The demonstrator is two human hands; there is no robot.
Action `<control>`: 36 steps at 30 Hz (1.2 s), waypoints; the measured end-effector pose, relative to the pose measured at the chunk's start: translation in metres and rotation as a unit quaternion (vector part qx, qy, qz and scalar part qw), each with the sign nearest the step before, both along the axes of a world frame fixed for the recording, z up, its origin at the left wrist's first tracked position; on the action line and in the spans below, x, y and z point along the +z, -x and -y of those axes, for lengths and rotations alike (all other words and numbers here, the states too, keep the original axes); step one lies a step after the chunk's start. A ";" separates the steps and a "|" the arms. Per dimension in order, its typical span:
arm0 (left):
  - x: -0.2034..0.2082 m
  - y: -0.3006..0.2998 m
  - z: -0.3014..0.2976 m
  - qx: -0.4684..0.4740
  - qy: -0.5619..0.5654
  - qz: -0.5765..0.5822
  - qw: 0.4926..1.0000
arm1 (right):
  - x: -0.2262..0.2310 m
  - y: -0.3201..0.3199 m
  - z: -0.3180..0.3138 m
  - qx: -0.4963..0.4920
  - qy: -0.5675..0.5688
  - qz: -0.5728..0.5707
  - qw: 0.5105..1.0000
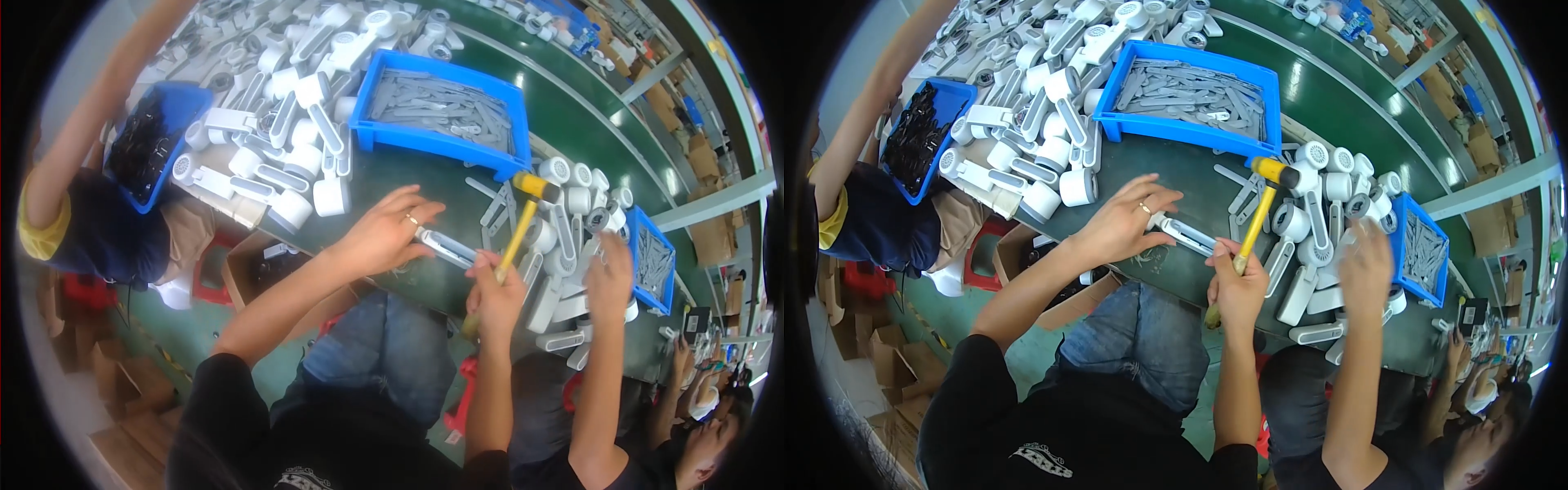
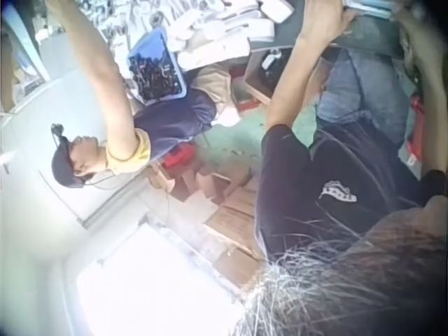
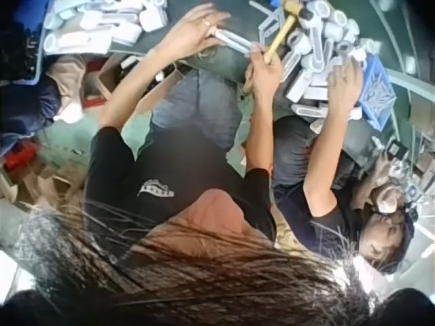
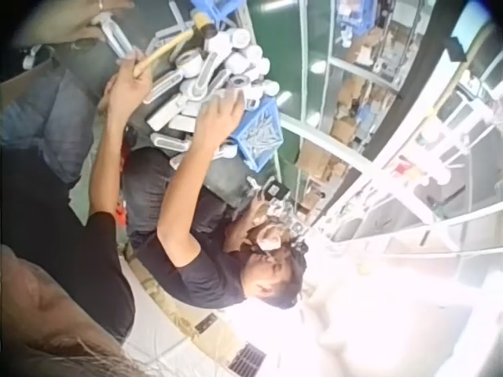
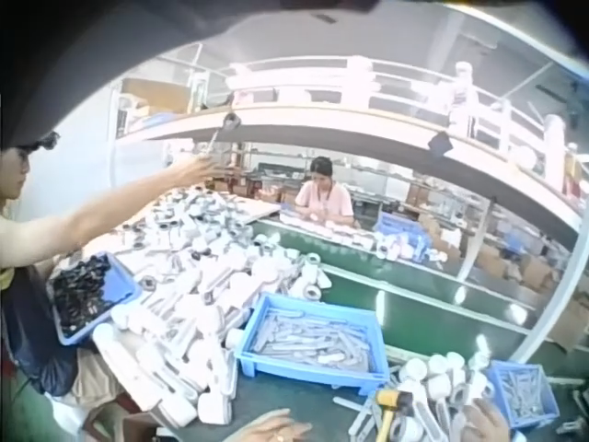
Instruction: The person assembles electronic components by hammering metal pins into white plastic housings with a small hammer.
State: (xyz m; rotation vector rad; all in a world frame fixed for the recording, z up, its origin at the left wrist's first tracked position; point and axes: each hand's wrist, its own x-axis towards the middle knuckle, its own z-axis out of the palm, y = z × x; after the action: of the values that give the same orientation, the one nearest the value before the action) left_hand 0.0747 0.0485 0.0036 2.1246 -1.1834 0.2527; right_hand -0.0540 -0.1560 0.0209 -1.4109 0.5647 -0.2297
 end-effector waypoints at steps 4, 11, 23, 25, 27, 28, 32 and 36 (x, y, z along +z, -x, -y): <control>-0.005 -0.002 0.000 -0.023 0.063 -0.044 0.997 | -0.003 -0.008 0.000 0.030 0.031 -0.028 0.999; -0.010 -0.011 -0.001 -0.077 0.077 0.046 0.993 | 0.007 -0.014 0.015 0.107 0.091 -0.094 0.986; -0.008 -0.015 -0.001 -0.095 0.029 0.083 0.992 | 0.022 -0.021 0.015 0.135 0.083 -0.144 0.977; -0.008 -0.016 0.001 -0.092 0.028 0.087 0.992 | 0.015 -0.023 0.017 0.118 0.041 -0.143 0.982; -0.009 -0.011 0.001 -0.093 0.024 0.086 0.992 | 0.010 -0.019 0.014 0.097 -0.005 -0.146 0.984; -0.008 -0.009 0.001 -0.080 0.025 0.094 0.992 | 0.009 -0.019 0.012 0.088 -0.019 -0.141 0.986; -0.002 -0.008 0.007 -0.069 0.008 0.148 0.987 | 0.000 -0.018 0.011 0.077 -0.032 -0.120 0.989; 0.002 -0.005 0.012 -0.102 -0.040 0.173 0.979 | 0.004 -0.012 0.009 0.060 -0.035 -0.115 0.991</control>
State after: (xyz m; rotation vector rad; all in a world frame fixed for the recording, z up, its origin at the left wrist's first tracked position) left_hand 0.0800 0.0361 0.0054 2.0609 -1.6244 0.5045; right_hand -0.0420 -0.1652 0.0252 -1.4061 0.6685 0.0497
